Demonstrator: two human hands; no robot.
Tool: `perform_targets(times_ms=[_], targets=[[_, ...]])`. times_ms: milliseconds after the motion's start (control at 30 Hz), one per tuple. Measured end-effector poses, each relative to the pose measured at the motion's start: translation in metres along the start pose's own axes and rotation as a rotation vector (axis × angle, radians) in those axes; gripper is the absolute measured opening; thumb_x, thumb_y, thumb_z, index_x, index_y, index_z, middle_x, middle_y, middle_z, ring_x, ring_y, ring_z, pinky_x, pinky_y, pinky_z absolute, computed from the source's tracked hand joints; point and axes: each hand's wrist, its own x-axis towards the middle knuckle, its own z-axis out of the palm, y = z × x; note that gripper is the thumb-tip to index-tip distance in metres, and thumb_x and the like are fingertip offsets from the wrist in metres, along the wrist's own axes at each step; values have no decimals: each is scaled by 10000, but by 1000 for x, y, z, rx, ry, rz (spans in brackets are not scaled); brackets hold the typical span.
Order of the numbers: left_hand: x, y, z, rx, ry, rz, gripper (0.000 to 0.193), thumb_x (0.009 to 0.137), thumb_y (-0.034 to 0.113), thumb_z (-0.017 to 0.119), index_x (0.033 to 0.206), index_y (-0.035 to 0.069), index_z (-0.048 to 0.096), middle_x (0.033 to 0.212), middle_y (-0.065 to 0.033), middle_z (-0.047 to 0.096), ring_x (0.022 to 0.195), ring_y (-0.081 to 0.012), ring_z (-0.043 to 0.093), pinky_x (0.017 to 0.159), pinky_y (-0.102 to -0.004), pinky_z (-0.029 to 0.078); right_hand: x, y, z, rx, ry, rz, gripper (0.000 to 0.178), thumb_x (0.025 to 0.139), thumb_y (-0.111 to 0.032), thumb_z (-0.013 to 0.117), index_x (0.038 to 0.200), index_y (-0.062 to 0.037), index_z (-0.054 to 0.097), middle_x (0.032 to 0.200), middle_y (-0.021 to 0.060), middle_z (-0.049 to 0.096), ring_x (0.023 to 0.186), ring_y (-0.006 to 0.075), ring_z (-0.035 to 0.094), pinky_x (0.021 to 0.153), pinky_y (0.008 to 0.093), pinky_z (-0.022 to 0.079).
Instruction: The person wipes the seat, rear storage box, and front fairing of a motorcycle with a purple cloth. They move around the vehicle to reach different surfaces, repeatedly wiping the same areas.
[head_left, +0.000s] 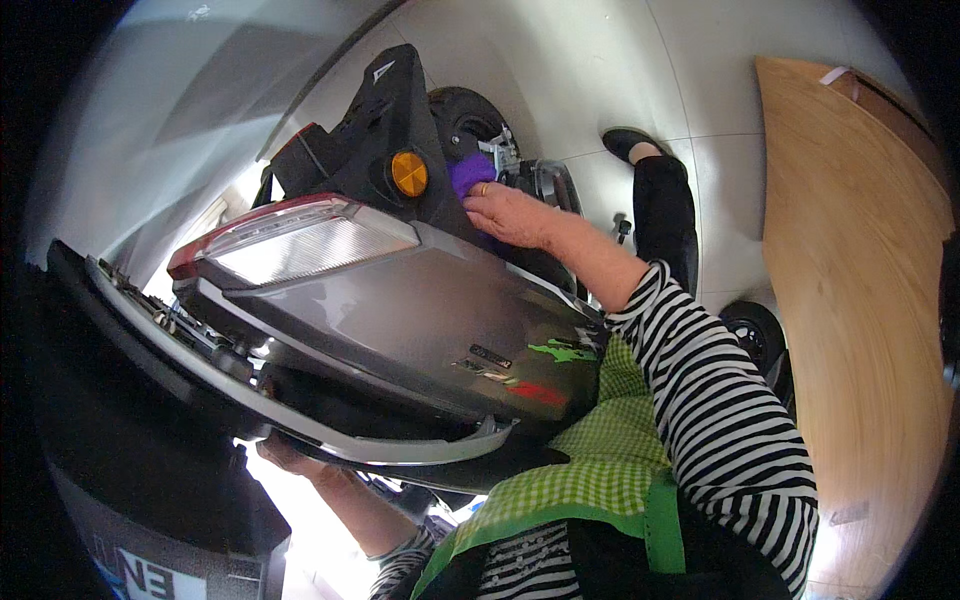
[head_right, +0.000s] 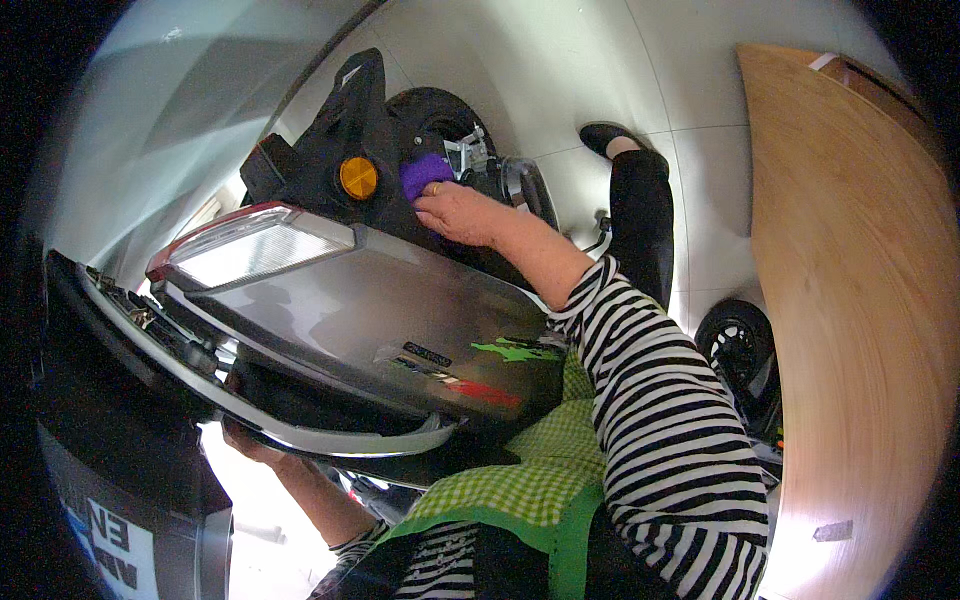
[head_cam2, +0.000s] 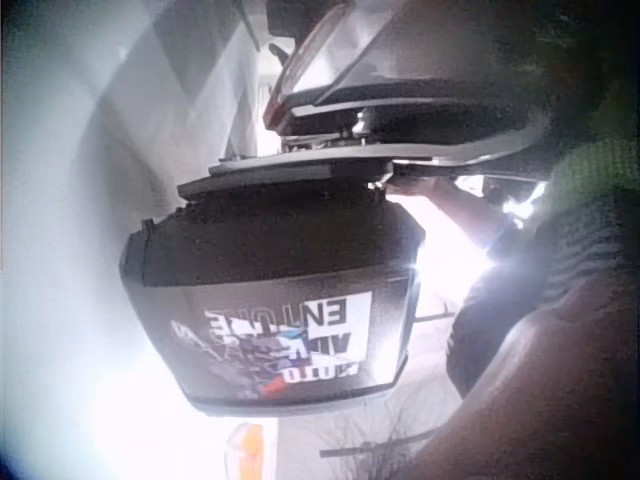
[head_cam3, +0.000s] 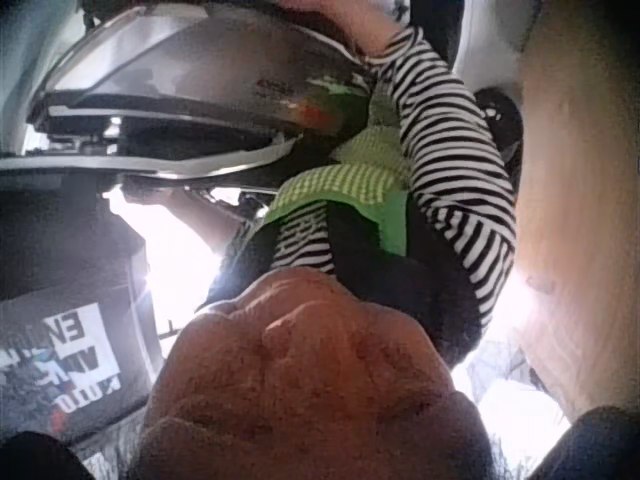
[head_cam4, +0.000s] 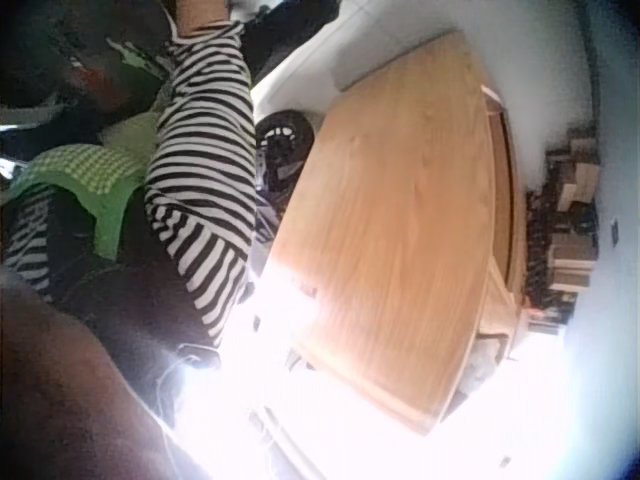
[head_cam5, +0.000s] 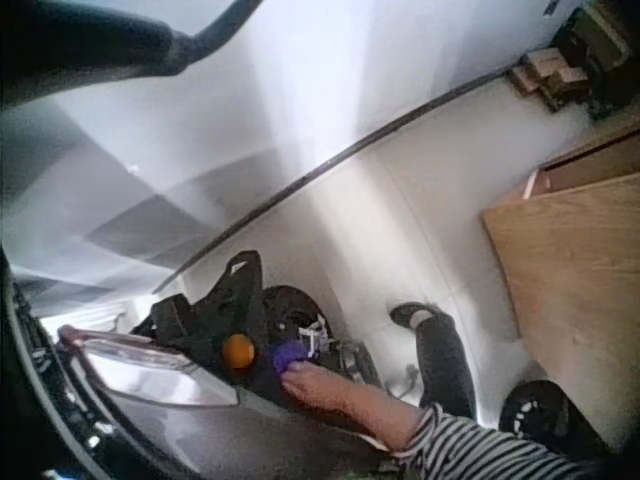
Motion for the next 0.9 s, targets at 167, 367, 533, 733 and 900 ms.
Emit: perform_targets(times_ms=[167,367,533,733,900], targets=[[2,18,9,-542,33,-271,704,997,497,244,1328,-82,471,1310,-246,527,1205,-368,523,1030,-508,458,42,41,-43,-148,330,390,385,1004,-334,477,1157,-14,626,1203,228,594,1128,400,551,984,451,446],[7,29,24,-346,137,-176,706,997,517,237,1335,-64,453,1325,-244,509,1212,-393,510,1047,-529,444,118,51,-60,157,253,256,526,980,-443,426,1220,-11,605,1255,239,592,1178,425,529,1006,462,419],[5,21,21,-315,100,-94,684,991,515,270,1344,-46,441,1343,-256,486,1175,-399,533,1001,-530,485,91,12,-37,500,361,432,573,995,-466,434,1345,-22,526,1324,185,585,1243,345,529,1067,402,385],[5,9,5,-511,94,-323,685,975,485,265,1280,-61,543,1256,-256,564,1111,-364,585,936,-486,524,1,-11,-37,533,-102,319,406,997,-417,464,1093,-67,647,1120,136,650,1083,293,604,938,440,448],[7,2,0,-54,46,-132,724,957,487,251,1230,-91,590,1156,-224,637,1058,-340,614,912,-469,522,-94,-26,-7,-77,-3,166,272,973,-335,490,994,-88,603,930,136,605,913,362,581,775,465,452]])
